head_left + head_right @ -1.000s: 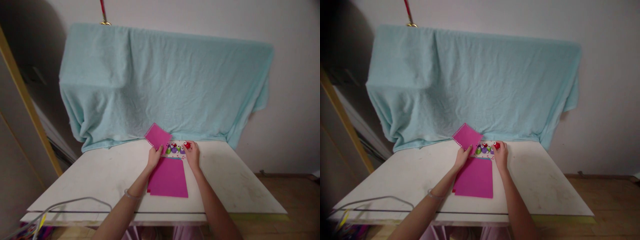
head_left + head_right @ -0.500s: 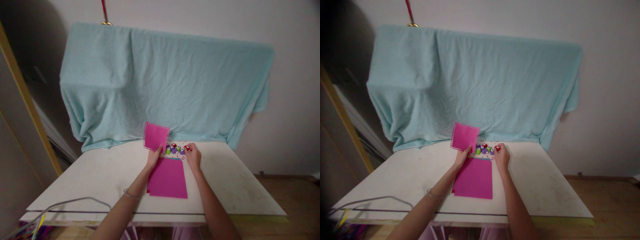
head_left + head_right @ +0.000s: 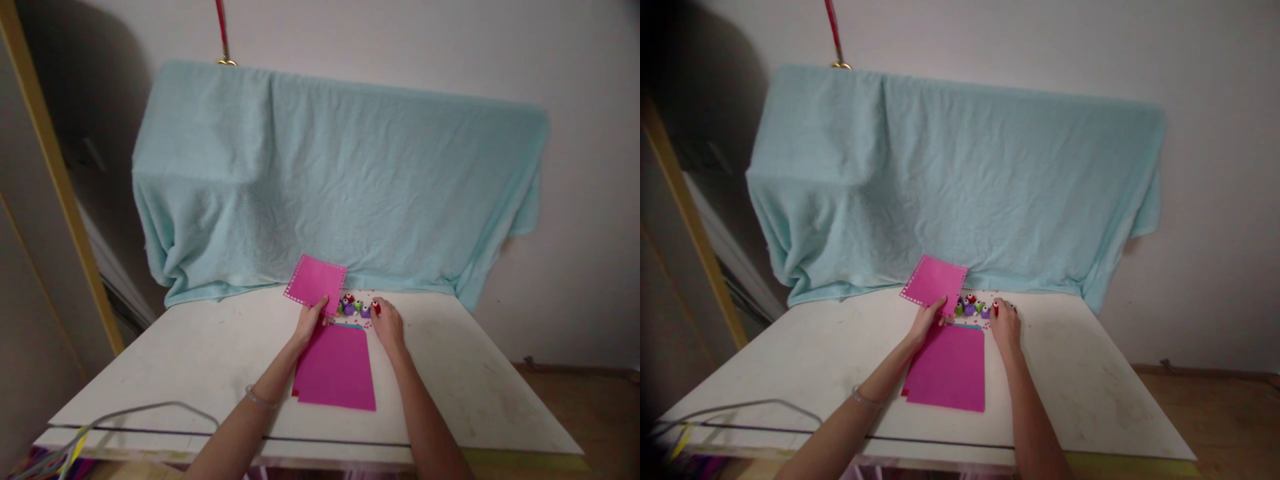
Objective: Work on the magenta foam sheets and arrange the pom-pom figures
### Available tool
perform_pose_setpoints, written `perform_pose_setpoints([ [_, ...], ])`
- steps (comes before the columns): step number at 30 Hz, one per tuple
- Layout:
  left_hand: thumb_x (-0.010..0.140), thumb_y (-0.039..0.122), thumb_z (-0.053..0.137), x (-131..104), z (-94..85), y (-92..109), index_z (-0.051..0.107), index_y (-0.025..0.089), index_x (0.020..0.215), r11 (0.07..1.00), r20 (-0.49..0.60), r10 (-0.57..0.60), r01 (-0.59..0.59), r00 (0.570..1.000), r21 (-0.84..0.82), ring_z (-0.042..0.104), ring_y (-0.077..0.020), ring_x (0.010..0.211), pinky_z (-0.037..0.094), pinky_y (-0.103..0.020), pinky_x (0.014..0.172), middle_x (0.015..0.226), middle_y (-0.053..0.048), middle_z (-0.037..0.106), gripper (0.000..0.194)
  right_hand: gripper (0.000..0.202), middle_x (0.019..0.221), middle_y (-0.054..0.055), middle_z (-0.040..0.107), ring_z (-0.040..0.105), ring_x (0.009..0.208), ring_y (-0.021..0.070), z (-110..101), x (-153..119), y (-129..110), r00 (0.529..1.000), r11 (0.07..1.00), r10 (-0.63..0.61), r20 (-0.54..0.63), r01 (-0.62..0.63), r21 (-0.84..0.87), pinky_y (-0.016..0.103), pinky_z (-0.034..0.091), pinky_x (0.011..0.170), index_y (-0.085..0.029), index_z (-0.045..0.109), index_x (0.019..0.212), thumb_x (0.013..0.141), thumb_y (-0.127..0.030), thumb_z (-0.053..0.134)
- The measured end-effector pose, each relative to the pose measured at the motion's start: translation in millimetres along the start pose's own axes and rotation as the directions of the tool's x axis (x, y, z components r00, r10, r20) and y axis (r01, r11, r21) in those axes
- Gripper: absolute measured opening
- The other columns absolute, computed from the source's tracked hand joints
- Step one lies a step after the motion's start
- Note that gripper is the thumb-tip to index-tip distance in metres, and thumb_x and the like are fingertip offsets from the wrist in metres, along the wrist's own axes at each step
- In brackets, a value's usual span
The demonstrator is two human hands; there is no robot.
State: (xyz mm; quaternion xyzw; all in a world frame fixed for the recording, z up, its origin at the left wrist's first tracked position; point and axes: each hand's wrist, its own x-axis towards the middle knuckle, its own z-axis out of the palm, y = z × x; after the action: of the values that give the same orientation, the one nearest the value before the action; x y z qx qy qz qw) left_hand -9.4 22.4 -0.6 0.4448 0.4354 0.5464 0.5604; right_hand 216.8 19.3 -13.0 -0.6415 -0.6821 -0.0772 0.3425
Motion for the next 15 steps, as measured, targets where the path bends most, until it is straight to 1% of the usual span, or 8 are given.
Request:
perform_pose_setpoints([
  [2,0.077,0.057,0.058,-0.1,0.1,0.3,0.060,0.012,0.064,1.000,0.029,-0.001,0.001,1.000,-0.020,0.045,-0.0098,0.037,0.040,-0.025,0.047,0.055,-0.008,0.065,0.047,0.020,0.094,0.008,0.065,0.059,0.087,0.0225,-1.3,-0.4,-4.4,1.000,1.000,0.005,-0.021,-0.004,0.009,0.031,0.043,0.077,-0.020,0.060,0.104,0.089,-0.019,0.047],
  [5,0.077,0.058,0.058,-0.2,-0.7,0.1,0.061,0.011,0.065,0.999,0.052,0.022,-0.021,0.998,-0.030,0.045,-0.0095,0.038,0.040,-0.025,0.048,0.058,-0.011,0.067,0.049,0.021,0.099,0.011,0.062,0.056,0.095,0.0240,-4.4,-0.2,-13.9,0.996,1.000,0.001,-0.090,0.002,0.031,0.034,0.042,0.085,-0.018,0.060,0.104,0.089,-0.019,0.045],
  [8,0.078,0.057,0.058,0.7,-1.6,-1.6,0.059,0.012,0.062,0.999,0.040,0.028,-0.027,0.999,-0.024,0.046,-0.0100,0.038,0.039,-0.025,0.047,0.053,-0.009,0.064,0.048,0.024,0.108,0.013,0.060,0.053,0.104,0.0262,-7.8,0.3,-24.8,0.991,0.997,-0.044,-0.128,0.052,0.060,0.040,0.040,0.094,-0.017,0.058,0.110,0.090,-0.020,0.044],
  [12,0.077,0.050,0.059,2.9,-1.6,-4.1,0.056,0.014,0.060,1.000,-0.003,0.029,-0.029,1.000,-0.013,0.047,-0.0111,0.038,0.039,-0.025,0.048,0.040,-0.001,0.052,0.040,0.029,0.110,0.013,0.060,0.052,0.108,0.0274,-9.0,-1.0,-38.5,0.984,0.977,-0.165,-0.068,0.172,0.125,0.042,0.040,0.096,-0.017,0.056,0.117,0.089,-0.018,0.045],
  [15,0.073,0.042,0.063,4.5,-1.1,-4.6,0.056,0.015,0.067,0.998,-0.025,0.035,-0.036,0.999,-0.054,0.045,-0.0112,0.036,0.038,-0.025,0.045,0.041,0.002,0.050,0.029,0.035,0.113,0.012,0.061,0.053,0.109,0.0273,-7.6,-3.8,-47.3,0.970,0.957,-0.244,-0.011,0.243,0.160,0.044,0.041,0.097,-0.019,0.055,0.122,0.088,-0.017,0.047],
])
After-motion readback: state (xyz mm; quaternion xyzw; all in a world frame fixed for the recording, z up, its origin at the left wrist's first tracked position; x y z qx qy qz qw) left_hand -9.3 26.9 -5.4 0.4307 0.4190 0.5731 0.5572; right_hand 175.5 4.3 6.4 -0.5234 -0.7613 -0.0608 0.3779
